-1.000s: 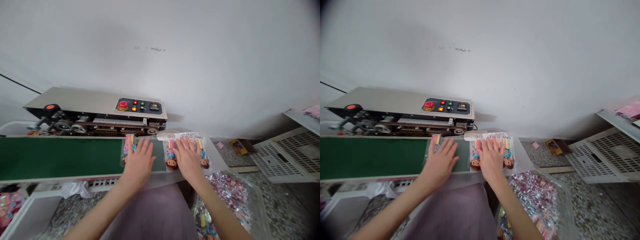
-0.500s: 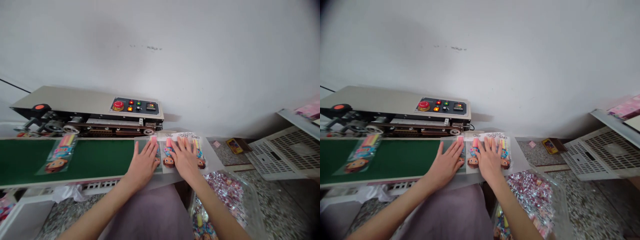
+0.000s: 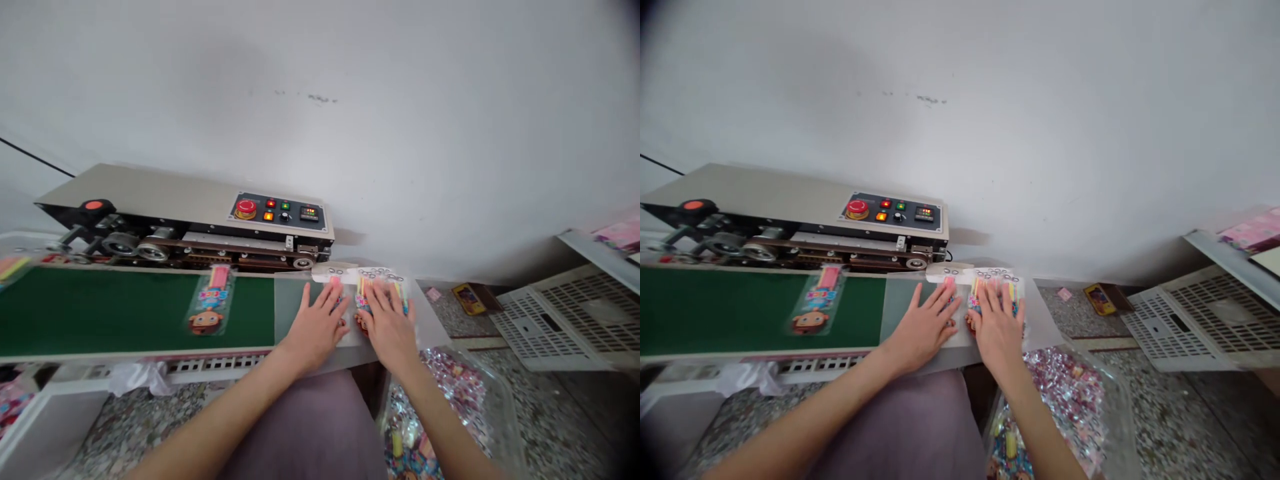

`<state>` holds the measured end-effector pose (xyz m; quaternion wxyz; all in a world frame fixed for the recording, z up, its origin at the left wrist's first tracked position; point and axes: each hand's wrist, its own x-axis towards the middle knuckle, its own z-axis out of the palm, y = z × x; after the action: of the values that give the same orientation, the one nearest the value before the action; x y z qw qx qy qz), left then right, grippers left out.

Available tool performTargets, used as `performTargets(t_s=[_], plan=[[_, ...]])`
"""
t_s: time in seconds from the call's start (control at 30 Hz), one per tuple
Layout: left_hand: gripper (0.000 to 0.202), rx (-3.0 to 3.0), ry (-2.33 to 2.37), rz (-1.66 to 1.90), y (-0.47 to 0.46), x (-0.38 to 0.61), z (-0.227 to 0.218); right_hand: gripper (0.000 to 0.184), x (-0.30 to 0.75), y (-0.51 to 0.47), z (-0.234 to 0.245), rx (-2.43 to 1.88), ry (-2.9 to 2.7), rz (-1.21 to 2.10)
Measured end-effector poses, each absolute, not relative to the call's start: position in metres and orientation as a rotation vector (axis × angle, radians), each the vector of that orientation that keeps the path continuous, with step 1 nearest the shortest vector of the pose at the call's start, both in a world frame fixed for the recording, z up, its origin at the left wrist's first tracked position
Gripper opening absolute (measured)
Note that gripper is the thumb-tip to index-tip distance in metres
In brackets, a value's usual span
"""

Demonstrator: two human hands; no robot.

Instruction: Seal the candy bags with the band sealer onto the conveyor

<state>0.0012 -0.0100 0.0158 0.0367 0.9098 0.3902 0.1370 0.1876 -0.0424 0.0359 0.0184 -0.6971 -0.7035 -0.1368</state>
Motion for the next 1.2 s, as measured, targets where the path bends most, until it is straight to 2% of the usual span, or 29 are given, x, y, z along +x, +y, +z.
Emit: performTargets(t_s=[0.13,0.33,0.5,0.73,0.87,1.0,1.2], plan=[[0.052,2.807,1.291,0.425,-0.007,-0.03,0.005,0.053,0.164,-0.039,0.035,-2.053,-2.216,-0.39],[0.05,2.705,1.534,0.303,-0.011,-0.055,0.031,0.051,0.146,-0.032,0.047,-1.995,-2.226,-0.203],[0.047,2.722,1.294,0.389,-0.015,-0.019,0.038,0.045,0.154,-0.013,0.054,-1.963,-2.265,-0.194],[0.05,2.605,1.237,0.409,-0.013,-0.007,0.034,0.044,0.173,-0.01,0.05,-2.113,-2.292,-0.399],[0.055,2.553,1.273,0.481,-0.01,0.005,0.045,0.045,0.174,-0.007,0.051,-2.021,-2.283,-0.293],[0.057,2.601,1.264,0.407,-0.011,0.012,0.034,0.041,0.174,0.003,0.054,-1.998,-2.265,-0.245],[0.057,2.684,1.326,0.431,-0.016,-0.025,0.009,0.041,0.194,-0.01,0.05,-2.12,-2.189,-0.389]])
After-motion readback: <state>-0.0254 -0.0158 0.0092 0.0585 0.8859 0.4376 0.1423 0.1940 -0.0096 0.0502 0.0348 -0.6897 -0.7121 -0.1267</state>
